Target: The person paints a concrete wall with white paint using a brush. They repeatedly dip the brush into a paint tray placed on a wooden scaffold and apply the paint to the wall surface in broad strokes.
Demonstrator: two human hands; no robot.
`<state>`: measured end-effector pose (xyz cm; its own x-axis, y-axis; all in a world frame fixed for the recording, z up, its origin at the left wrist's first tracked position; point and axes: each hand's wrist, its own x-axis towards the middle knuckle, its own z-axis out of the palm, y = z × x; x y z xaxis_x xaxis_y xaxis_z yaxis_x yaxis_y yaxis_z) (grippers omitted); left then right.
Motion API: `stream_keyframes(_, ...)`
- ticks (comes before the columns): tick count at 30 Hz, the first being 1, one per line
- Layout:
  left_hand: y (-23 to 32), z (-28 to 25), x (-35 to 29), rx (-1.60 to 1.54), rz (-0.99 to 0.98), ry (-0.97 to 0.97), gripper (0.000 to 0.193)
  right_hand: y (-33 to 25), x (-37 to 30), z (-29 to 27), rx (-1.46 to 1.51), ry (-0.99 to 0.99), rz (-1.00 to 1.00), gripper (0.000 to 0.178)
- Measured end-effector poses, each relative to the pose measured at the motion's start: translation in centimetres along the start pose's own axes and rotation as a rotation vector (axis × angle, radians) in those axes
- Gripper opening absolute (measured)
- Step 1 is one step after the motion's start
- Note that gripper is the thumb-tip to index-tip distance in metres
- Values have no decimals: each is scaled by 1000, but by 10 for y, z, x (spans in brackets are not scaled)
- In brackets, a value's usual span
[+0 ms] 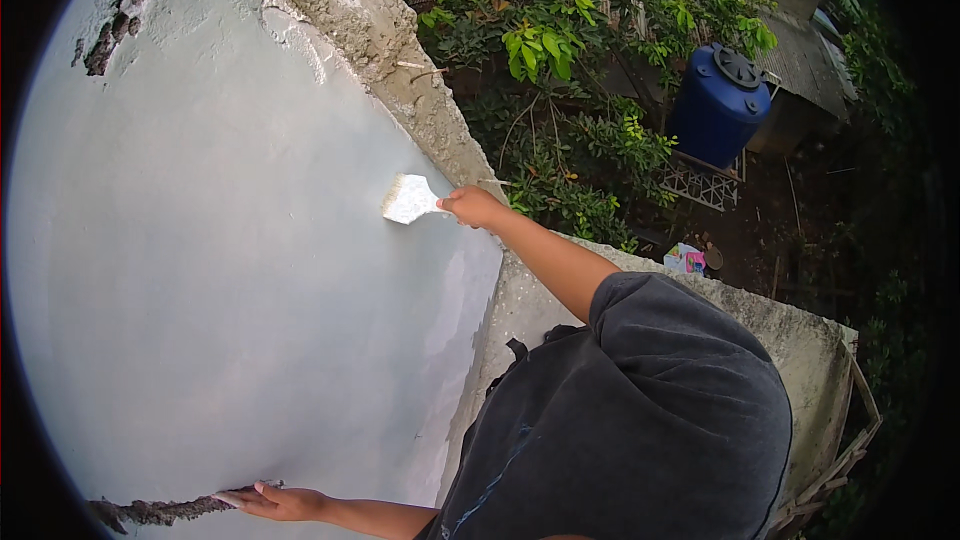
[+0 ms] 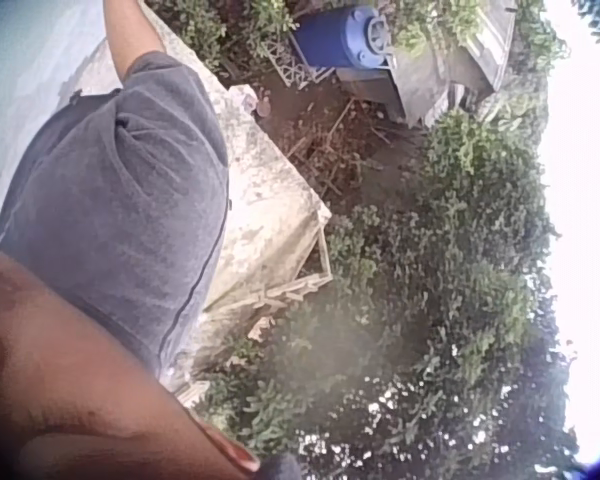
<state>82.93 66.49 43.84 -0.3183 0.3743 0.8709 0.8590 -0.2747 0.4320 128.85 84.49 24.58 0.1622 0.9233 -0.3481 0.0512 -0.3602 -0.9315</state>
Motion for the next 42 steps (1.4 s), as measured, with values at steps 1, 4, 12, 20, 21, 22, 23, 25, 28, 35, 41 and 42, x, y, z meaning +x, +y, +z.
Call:
stream_keyframes(1,-1,-2,0,8,7,-4,57,21,2,0,-206,27,-4,34)
stream_keyframes(4,-3,-1,1,-14,18,-9,57,62,5,4,-515,100,-38,36)
stream_keyframes(12,-1,-4,1,-5,-3,-14,58,-81,-53,11,130,57,-232,34)
stream_keyframes(20,6,-3,0,-36,-22,-13,59,-69,-62,45,-7,54,-267,36)
stream_keyframes(21,4,-3,2,-50,-12,-19,59,-51,-60,50,4,60,-245,37)
stream_keyframes(22,3,-3,3,-66,-2,-27,59,-26,-56,54,-59,133,-210,36)
stream_keyframes(23,4,-3,2,-69,-3,-25,59,-1,-54,56,-120,205,-170,35)
stream_keyframes(25,5,-3,1,-73,-7,-23,59,28,-55,52,-284,62,-65,40)
stream_keyframes(28,2,-2,1,-87,-10,-29,59,32,-56,52,-258,-5,-82,37)
stream_keyframes(35,-3,-7,0,-16,-1,-28,58,-81,-103,42,183,-117,-317,30)
stream_keyframes(41,1,-8,0,-79,-2,-51,60,-49,-78,59,172,-112,-215,29)
stream_keyframes(42,4,-7,1,-95,11,-63,61,-22,-67,63,156,-88,-183,29)
